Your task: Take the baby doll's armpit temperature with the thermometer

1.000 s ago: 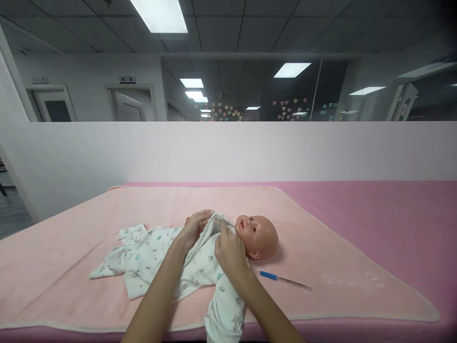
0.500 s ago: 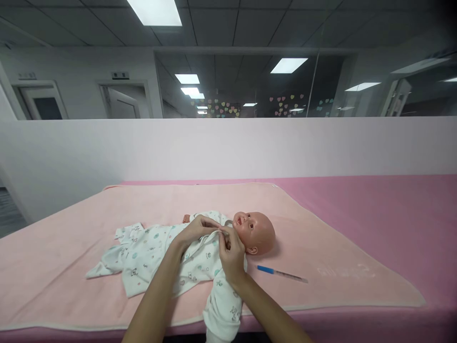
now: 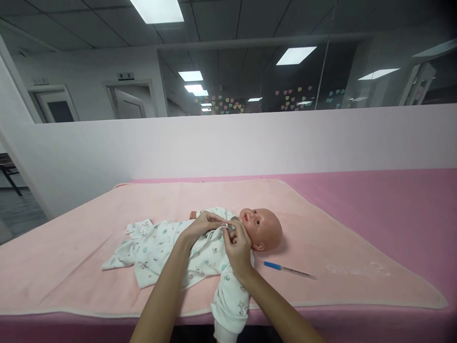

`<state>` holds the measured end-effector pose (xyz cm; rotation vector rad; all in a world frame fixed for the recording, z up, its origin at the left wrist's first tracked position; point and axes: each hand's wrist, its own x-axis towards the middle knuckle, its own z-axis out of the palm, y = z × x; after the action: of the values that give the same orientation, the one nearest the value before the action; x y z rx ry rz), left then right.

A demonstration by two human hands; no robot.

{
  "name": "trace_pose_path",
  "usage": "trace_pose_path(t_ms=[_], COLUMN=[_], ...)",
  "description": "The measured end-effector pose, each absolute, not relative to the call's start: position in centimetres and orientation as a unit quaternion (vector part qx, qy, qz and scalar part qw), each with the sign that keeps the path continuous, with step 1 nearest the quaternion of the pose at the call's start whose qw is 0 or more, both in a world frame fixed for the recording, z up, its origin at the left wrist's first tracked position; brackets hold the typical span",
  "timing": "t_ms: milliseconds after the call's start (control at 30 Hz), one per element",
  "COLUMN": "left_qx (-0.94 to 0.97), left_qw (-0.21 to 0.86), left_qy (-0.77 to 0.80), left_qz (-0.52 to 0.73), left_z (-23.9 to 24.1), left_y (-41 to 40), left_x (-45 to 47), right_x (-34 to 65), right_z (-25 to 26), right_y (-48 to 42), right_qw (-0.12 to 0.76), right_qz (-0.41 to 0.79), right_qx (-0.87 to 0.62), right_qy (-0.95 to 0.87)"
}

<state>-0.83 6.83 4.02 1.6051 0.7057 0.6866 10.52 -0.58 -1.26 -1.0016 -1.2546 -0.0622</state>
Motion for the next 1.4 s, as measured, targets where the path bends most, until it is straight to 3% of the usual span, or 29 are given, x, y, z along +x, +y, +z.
trace_pose_path(t_ms=[933,1400], left_qx=[0.73,0.721], left_qw=[0.561,0.578], left_qy=[0.283,0.283], left_qz=[0.269,0.255], left_z=[4.6,5.0], left_y=[6.4,5.6], left_x=[-1.0,-1.2], right_x=[10.6,10.7], right_z=[-1.3,-1.3], right_y=[-0.8,-0.6], right_qw=[0.692,0.696], right_qz=[0.018,-0.018], right_qx=[-0.453,-0.449], right_qy=[-0.562,-0.561])
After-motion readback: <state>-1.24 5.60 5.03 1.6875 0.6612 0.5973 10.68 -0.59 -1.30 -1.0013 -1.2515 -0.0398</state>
